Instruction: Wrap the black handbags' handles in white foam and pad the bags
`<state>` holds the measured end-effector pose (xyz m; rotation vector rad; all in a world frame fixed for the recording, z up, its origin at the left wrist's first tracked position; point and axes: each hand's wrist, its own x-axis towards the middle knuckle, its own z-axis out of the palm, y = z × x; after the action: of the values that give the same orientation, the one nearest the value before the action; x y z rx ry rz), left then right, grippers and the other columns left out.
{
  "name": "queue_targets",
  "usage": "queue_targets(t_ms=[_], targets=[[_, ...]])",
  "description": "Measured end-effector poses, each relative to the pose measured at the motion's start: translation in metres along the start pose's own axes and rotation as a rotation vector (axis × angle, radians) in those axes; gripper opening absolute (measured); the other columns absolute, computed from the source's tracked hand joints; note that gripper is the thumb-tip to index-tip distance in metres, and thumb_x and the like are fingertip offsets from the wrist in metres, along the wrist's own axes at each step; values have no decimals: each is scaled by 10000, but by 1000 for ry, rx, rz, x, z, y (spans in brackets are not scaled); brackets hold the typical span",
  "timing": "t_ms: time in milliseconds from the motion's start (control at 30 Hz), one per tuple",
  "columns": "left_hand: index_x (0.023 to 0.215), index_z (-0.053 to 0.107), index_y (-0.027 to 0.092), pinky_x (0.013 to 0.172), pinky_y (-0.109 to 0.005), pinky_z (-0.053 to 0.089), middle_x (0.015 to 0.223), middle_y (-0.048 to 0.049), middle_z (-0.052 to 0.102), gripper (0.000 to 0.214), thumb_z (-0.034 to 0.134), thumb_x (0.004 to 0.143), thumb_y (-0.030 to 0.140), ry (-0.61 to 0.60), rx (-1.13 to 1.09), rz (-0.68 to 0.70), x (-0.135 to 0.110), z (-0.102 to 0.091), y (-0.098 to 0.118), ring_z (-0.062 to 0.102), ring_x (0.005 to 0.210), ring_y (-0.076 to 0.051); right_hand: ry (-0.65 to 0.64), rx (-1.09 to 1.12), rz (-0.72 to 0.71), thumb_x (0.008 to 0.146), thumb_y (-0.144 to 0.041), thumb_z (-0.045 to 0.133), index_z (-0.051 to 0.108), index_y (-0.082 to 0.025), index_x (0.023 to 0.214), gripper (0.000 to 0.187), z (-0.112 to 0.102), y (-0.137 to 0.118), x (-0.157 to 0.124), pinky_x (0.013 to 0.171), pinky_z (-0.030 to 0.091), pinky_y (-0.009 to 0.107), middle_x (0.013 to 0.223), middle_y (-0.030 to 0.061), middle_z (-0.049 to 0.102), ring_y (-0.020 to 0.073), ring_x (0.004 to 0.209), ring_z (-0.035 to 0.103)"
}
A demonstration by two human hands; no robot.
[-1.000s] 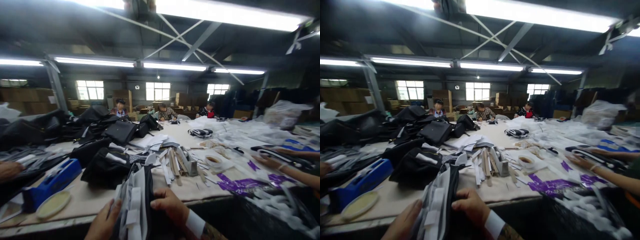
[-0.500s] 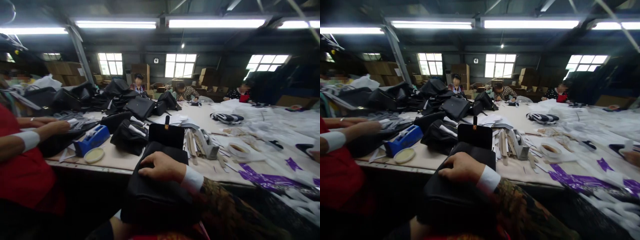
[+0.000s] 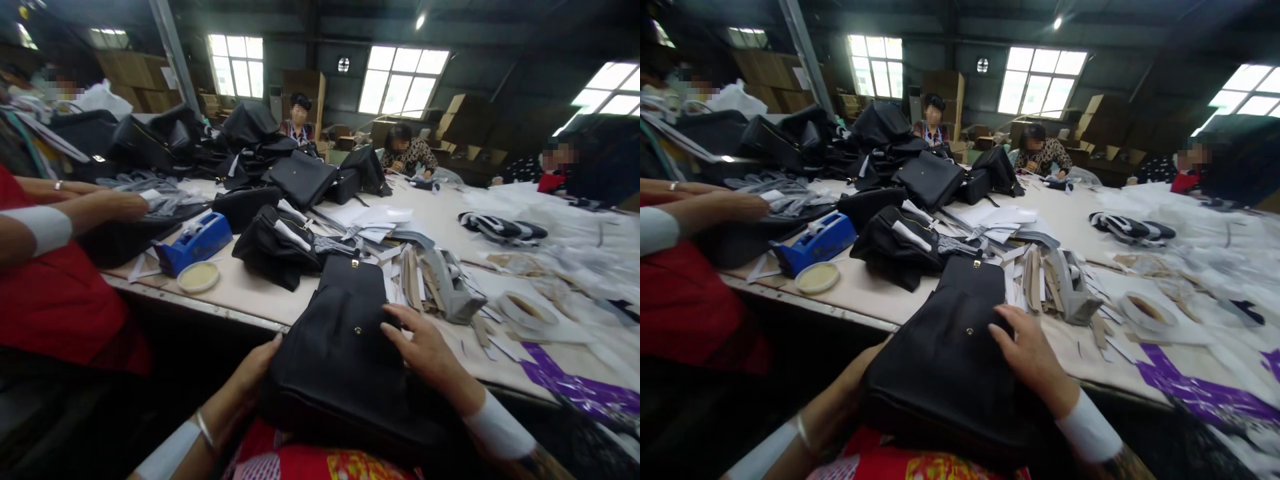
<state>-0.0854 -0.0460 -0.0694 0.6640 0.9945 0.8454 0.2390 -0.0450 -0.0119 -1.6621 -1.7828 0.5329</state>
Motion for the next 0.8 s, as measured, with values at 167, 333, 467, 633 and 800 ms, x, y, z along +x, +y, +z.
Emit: queue_targets(t_ms=[167,333,467,633,800], targets=[[1257,631,185,1023,-441,465,1288,-127,653,545,635,847,542,-79,79,140,-12,0,34,588,1213,-323,-47,298,492,835,-556,572,627,-124,1258,607,12,46,-36,833,580,443,1155,159,711,312,1005,696],[1385,527,183,1093,-438,411,1391,-110,583,567,583,891,456,-235,198,144,-16,19,12,545,1268,-320,12,280,348,764,-453,683,549,-169,1373,685,7,36,-34,909,553,407,1262,118,673,277,1051,675],[1311,574,154,1032,-453,466,1271,-140,654,550,647,820,392,-121,625,116,-8,-3,-6,598,1191,-324,13,32,302,802,-452,609,641,-176,1264,540,0,42,-24,831,556,402,1100,100,727,268,924,689],[1225,617,99,1046,-502,449,1209,-189,648,463,609,777,215,119,1301,528,-10,20,47,603,1138,-326,-57,-92,235,859,-530,533,676,-175,1150,480,10,54,-24,815,545,409,1025,103,719,272,912,674],[1345,525,102,1157,-459,346,1435,-177,505,484,531,912,318,-24,1457,1099,9,90,75,412,1378,-287,224,-271,-33,882,-514,523,566,-80,1292,598,10,30,-14,974,482,490,1248,223,599,342,1181,559]])
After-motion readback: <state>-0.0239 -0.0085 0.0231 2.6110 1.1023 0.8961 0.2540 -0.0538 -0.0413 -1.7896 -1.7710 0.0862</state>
